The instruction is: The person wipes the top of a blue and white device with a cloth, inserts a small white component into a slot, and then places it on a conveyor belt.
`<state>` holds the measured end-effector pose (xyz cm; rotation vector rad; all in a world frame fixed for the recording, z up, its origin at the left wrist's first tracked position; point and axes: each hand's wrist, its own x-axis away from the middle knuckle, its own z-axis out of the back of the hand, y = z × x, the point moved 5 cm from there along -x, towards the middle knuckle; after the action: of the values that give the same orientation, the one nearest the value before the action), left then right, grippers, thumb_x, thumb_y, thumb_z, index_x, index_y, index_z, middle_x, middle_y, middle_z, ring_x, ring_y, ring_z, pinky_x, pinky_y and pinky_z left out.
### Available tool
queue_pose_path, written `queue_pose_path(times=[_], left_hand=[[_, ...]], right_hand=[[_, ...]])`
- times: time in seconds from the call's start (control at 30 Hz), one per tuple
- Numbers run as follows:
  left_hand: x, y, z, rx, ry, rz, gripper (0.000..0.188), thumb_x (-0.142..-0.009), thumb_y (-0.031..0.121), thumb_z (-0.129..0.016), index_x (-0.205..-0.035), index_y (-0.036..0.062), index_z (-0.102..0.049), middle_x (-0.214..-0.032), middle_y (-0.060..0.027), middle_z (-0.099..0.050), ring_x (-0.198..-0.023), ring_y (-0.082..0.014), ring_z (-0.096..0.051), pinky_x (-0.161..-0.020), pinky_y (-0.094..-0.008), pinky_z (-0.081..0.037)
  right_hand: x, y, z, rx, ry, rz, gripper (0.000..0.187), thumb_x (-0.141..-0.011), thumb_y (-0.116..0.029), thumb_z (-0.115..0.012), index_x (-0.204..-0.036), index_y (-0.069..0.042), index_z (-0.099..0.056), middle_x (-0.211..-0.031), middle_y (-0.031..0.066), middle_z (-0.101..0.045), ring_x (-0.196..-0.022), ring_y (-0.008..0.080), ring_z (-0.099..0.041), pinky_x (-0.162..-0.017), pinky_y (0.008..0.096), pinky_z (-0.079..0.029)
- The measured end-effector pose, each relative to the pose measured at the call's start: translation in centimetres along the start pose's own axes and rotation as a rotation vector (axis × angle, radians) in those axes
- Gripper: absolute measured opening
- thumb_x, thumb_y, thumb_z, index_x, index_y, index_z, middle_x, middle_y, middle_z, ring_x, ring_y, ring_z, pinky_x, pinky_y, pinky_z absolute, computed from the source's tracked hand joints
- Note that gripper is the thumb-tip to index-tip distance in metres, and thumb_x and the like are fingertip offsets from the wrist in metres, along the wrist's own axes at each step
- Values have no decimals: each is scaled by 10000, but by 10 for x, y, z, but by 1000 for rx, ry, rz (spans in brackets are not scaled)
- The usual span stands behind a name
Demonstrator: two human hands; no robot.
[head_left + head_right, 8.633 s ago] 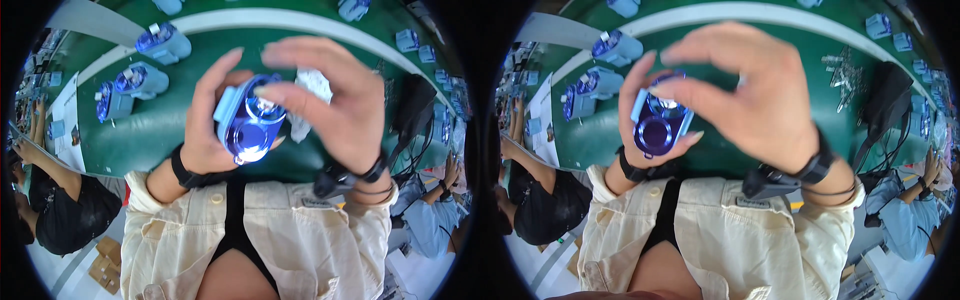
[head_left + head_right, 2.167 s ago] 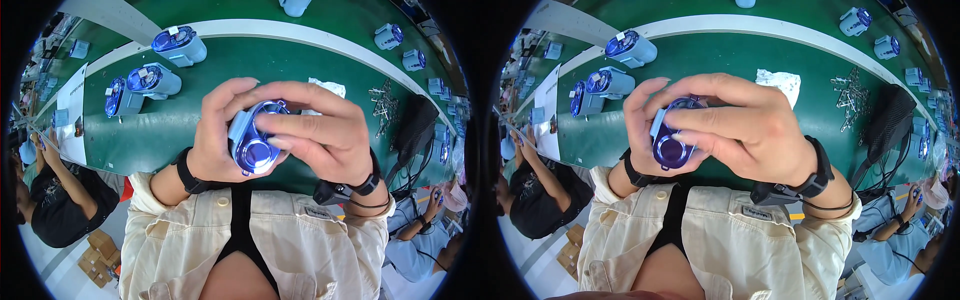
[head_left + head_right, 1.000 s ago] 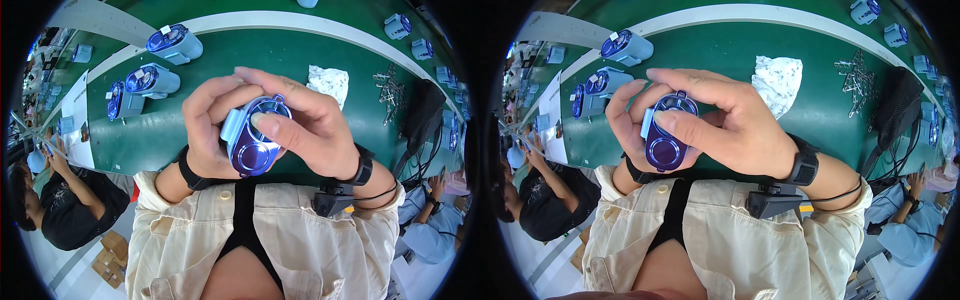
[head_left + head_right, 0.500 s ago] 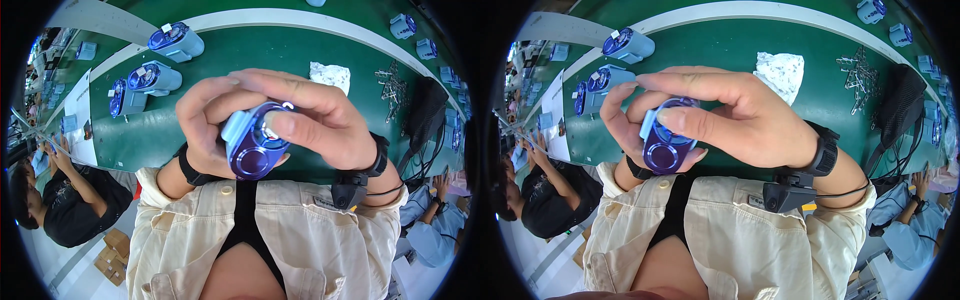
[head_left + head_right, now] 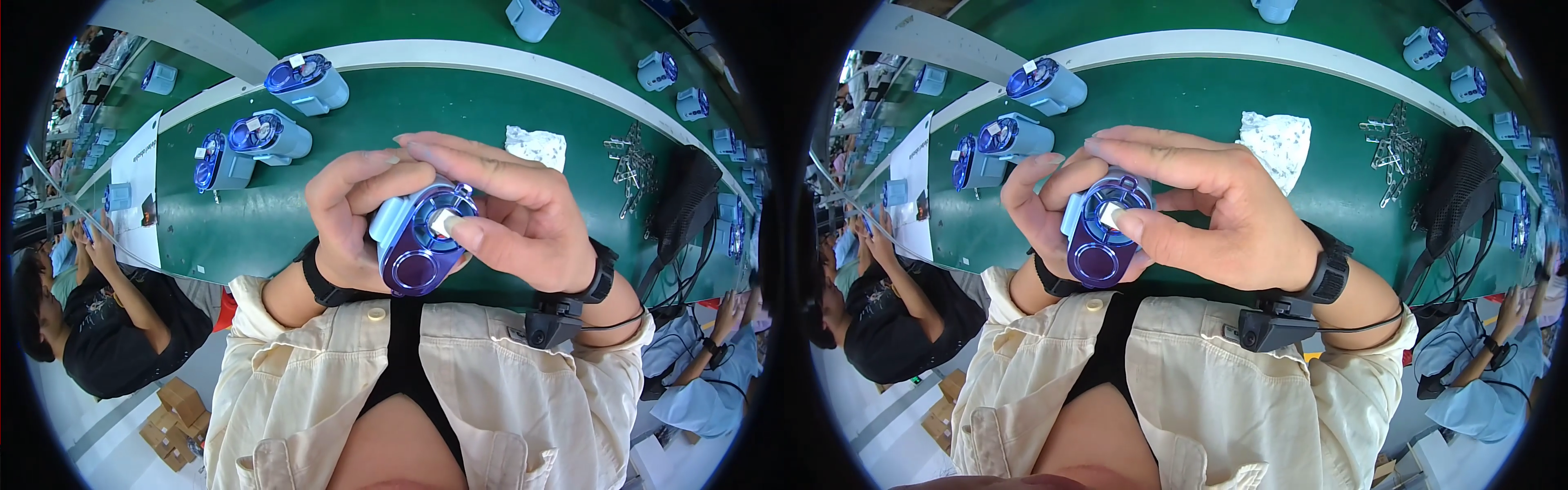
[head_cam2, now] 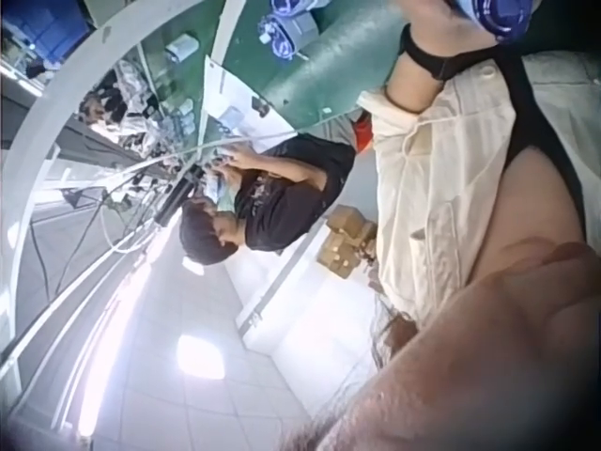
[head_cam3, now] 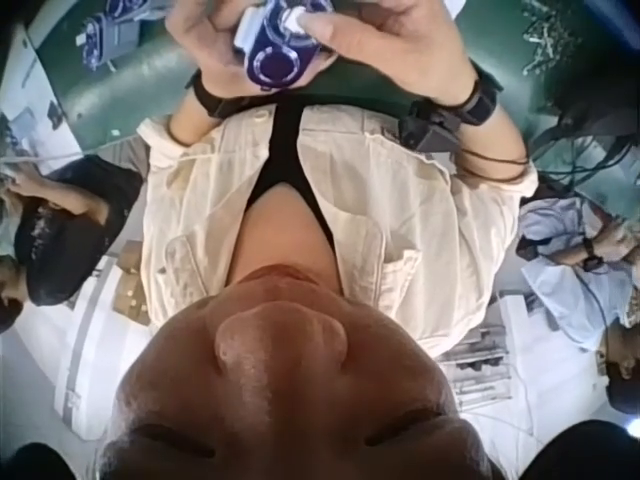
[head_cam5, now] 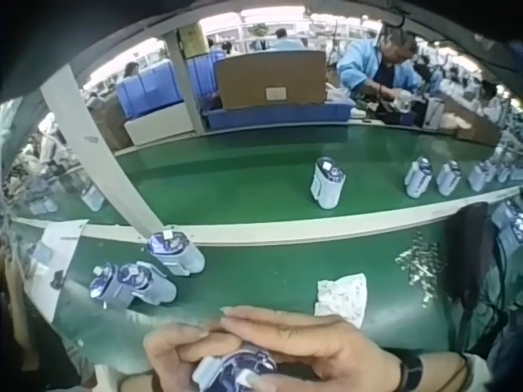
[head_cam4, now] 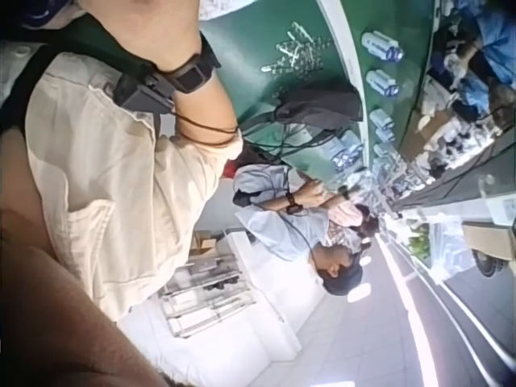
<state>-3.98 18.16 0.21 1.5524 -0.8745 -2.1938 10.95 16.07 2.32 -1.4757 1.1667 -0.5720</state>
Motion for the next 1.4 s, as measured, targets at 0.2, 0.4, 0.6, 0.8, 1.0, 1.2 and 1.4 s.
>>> queue_pose_path(times=[0.2, 0.4, 0.6, 0.8, 1.0, 1.2, 1.4], left_hand=[[8, -3, 1, -234, -115, 147, 1074, -640, 188, -901, -1388, 46, -143, -1260, -169, -503, -1032, -254, -584, -853, -353, -491], [8, -22, 12, -290, 56, 154, 1108, -600, 228, -923, -1397, 48, -175, -1408, -210, -333, -1256, -335, -440, -1021, -439, -409], [2, -18, 14, -169, 131, 88, 1113, -600, 251, -922, -1413, 72, -183, -1467, -228, -256, -1377, -370, -297, -1119, -481, -285], [-3, -21, 12, -145, 90, 133, 1060, -603, 234, -916, -1399, 71, -234, -1451, -239, -270, -1359, -366, -325, -1106, -470, -304], [2, -14, 18, -148, 129, 154, 980, -595, 250, -909, -1357, 42, -329, -1397, -243, -348, -1291, -387, -379, -1044, -463, -377], [3, -18, 19, -127, 24, 229, 1062, -598, 253, -906, -1424, 38, -274, -1419, -233, -363, -1309, -369, -383, -1062, -444, -362], [1, -8, -4, 551, -254, 484, 1136, -616, 249, -902, -1484, 7, -212, -1351, -217, -485, -1208, -331, -528, -1040, -396, -397]], right_hand=[[-3, 21, -1, -39, 108, -101, 527, -897, -76, -611, -1394, 7, -457, -1419, 209, -446, -1301, 248, -456, -1067, 365, -370], [-50, 44, 16, 103, 149, -193, 589, -849, -76, -710, -1375, -6, -453, -1192, 100, -581, -1050, 138, -577, -913, 295, -481], [-153, 57, 142, 820, 624, 116, 449, -811, -214, -779, -1163, 0, -603, -1043, 98, -646, -858, 152, -647, -772, 286, -529], [-158, 20, 168, 1663, 789, 445, 425, -795, -363, -746, -1026, -14, -673, -1042, 146, -650, -930, 328, -634, -841, 390, -511], [-91, -27, 186, 1957, 927, -10, 585, -722, -331, -796, -1173, -10, -605, -1102, 167, -626, -1068, 345, -580, -922, 414, -478], [-45, -27, 179, 956, 530, -277, 675, -674, -110, -840, -1258, -9, -518, -1256, 189, -574, -1139, 270, -572, -962, 358, -467], [-20, -25, 20, 314, -200, -256, 604, -691, -36, -819, -1220, -19, -526, -1295, 190, -560, -1164, 280, -576, -997, 396, -448]])
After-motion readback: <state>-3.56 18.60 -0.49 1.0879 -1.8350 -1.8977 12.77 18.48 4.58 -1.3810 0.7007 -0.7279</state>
